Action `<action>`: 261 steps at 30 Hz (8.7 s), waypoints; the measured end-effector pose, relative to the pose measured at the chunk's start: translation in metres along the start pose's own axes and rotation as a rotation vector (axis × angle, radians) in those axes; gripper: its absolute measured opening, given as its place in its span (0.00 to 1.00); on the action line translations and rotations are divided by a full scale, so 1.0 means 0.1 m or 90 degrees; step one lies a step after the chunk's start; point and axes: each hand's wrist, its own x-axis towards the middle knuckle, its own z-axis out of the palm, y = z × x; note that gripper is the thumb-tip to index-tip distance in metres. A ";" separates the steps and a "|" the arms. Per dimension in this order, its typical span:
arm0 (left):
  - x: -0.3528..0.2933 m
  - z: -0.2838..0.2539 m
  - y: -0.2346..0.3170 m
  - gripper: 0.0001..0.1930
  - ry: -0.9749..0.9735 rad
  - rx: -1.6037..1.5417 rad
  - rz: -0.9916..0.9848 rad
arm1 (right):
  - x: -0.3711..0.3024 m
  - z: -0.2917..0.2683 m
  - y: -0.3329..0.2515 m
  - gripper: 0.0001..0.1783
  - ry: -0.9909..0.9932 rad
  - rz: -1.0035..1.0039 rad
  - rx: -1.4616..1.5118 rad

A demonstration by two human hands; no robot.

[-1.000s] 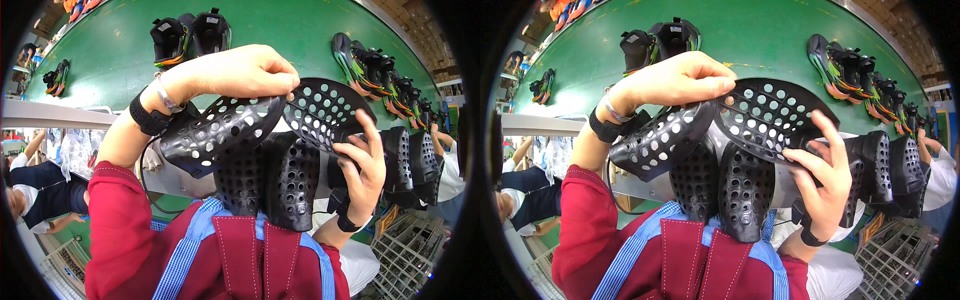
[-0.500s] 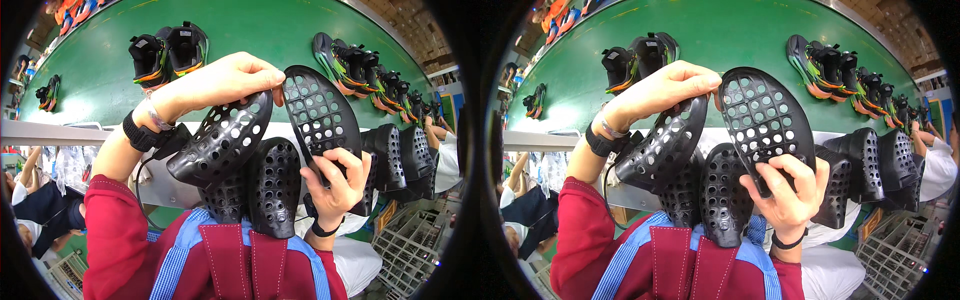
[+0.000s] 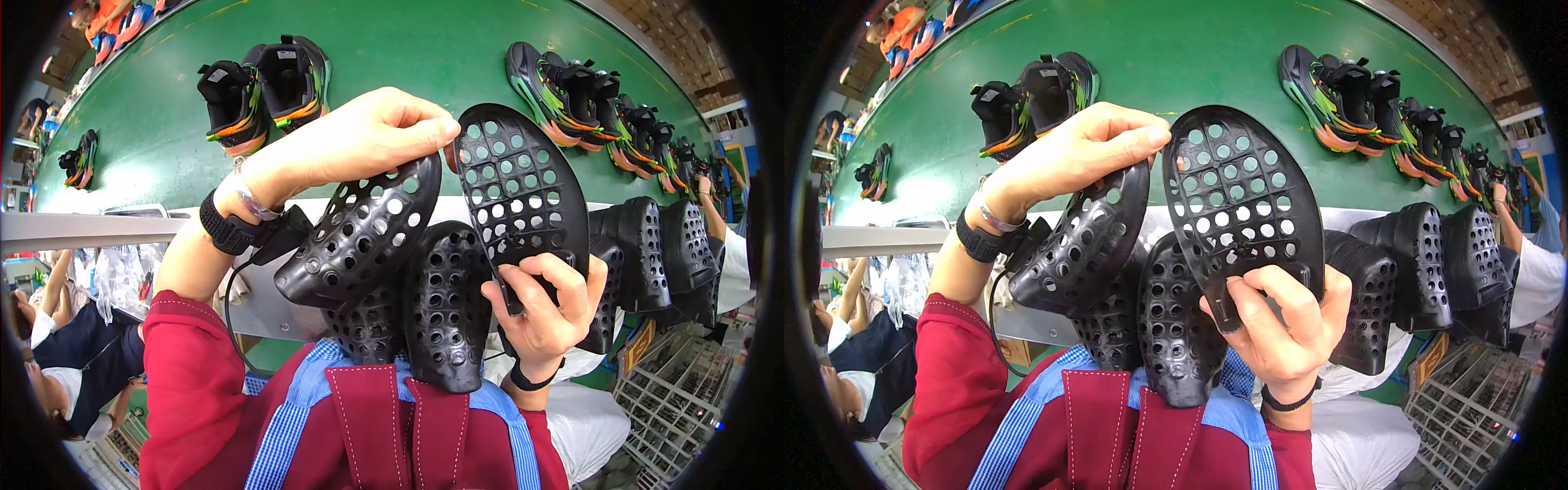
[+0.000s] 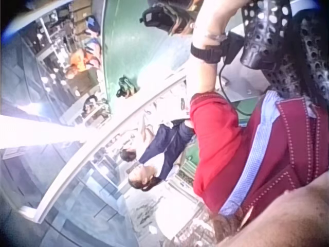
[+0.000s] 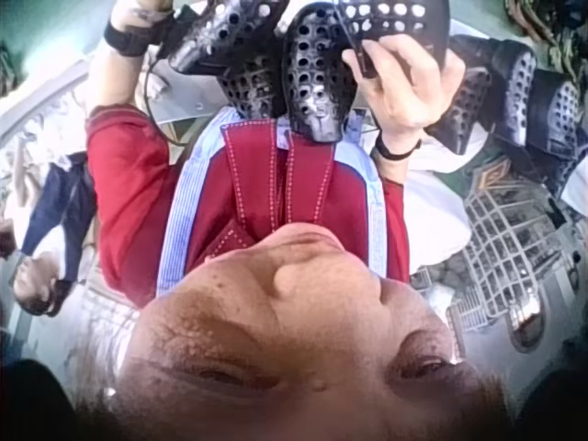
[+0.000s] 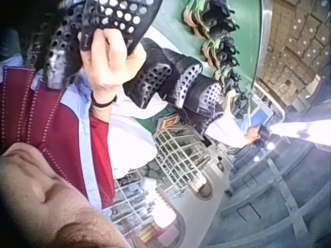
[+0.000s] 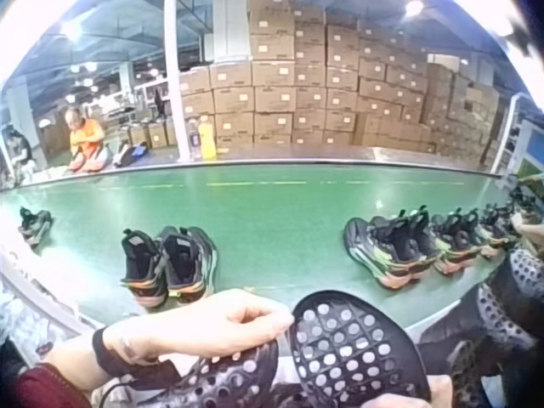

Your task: Inspecting and assembling shoe components and placing them on a moving conveyor belt.

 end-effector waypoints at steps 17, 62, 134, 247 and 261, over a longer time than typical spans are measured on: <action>0.02 0.08 0.15 0.22 0.026 0.031 0.036 | -0.05 0.01 0.10 0.19 -0.017 0.039 0.017; -0.95 0.27 -0.13 0.19 0.304 0.084 -0.061 | -0.34 -0.35 -0.01 0.13 -0.131 0.155 0.336; 3.32 1.24 -0.15 0.39 -0.067 0.493 0.091 | -1.73 0.47 1.08 0.13 -0.074 0.402 0.181; 0.23 0.23 0.50 0.15 0.424 -0.464 0.397 | 1.55 -0.15 0.52 0.23 -0.434 -0.028 0.380; 0.59 0.08 -0.69 0.25 0.459 0.157 0.119 | 1.66 0.43 0.96 0.21 -0.427 -0.011 0.088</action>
